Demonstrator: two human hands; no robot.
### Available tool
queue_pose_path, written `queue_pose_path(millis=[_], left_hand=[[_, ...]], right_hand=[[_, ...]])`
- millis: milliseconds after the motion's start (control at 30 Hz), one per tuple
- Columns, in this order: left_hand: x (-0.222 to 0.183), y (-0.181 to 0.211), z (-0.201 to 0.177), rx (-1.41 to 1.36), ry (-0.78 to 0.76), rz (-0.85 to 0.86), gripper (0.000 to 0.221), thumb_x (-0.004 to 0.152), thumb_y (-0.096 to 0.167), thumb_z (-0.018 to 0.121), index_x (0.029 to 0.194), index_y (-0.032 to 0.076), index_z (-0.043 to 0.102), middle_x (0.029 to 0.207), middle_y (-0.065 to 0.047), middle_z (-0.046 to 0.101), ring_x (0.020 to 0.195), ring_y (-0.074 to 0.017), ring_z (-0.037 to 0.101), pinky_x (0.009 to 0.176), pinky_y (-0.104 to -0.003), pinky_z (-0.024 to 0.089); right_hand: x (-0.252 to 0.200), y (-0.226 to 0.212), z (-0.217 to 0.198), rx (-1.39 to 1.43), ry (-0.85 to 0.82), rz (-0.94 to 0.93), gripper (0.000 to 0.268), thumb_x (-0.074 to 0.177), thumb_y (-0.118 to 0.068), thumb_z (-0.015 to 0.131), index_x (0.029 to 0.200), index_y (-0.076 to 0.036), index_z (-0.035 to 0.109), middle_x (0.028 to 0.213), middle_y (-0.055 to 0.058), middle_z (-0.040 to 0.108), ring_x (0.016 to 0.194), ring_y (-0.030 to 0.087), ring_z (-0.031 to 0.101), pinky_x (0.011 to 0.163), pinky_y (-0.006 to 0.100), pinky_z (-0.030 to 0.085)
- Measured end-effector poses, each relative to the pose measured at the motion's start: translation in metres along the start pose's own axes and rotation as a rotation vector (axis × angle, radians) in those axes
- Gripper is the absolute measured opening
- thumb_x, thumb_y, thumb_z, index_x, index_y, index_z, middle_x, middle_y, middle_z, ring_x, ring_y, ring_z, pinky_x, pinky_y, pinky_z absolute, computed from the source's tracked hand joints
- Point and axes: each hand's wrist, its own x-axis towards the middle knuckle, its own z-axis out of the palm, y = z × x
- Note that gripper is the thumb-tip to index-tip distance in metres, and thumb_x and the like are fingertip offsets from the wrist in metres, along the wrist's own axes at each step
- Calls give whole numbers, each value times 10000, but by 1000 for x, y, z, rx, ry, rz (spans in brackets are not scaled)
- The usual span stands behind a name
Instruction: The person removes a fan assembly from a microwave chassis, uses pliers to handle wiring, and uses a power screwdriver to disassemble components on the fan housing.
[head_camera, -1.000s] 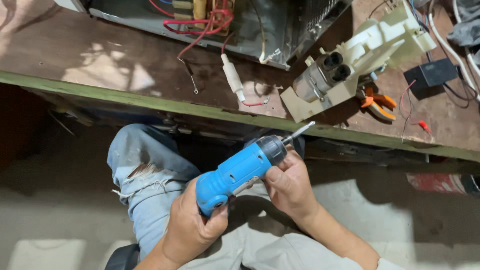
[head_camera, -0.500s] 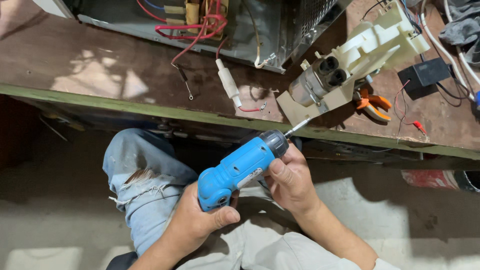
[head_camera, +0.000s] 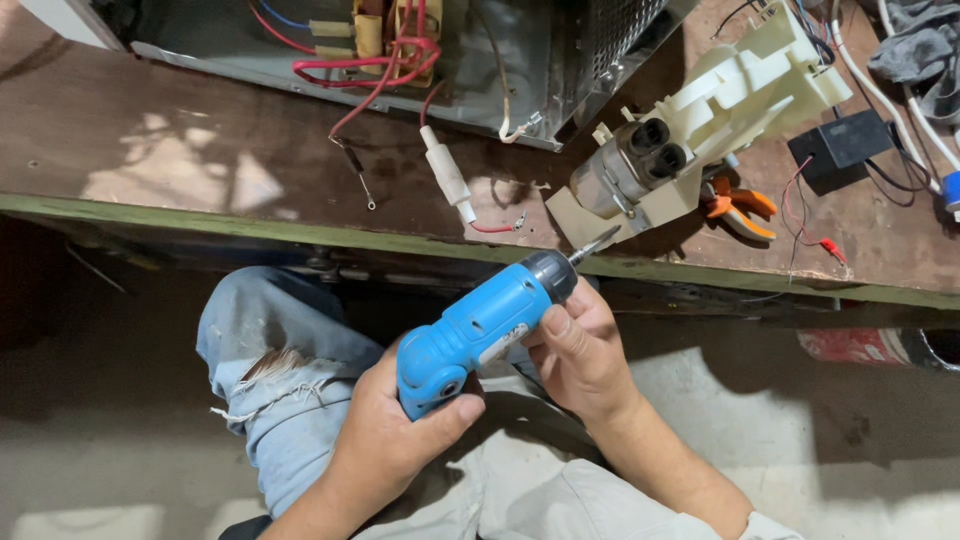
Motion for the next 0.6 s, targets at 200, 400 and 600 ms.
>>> queue_pose_path(millis=[200,400,600], left_hand=[[2,2,1,184,73,46,375,874,244,924,1202,131,783,979,6,954,851,-123,830,826,-333,682],[9,-1,-2,298,115,28,400,831,326,946,1162,172,782,925,34,839,800,-137,707,783,-353,624],[10,3,-2,277,100,32,418,840,320,945,1187,162,774,915,34,818,782,-136,695,759,-350,616]], right_hand=[[3,-6,4,13,-21,-5,579,1090,-358,937,1397,62,682,1193,200,847,1058,338,851,921,429,710],[5,-5,-3,-5,7,16,612,1082,-377,922,1432,44,650,1016,81,795,873,180,760,737,279,598],[7,-5,-5,-3,19,9,612,1073,-367,935,1432,44,657,1072,107,813,930,220,791,793,313,638]])
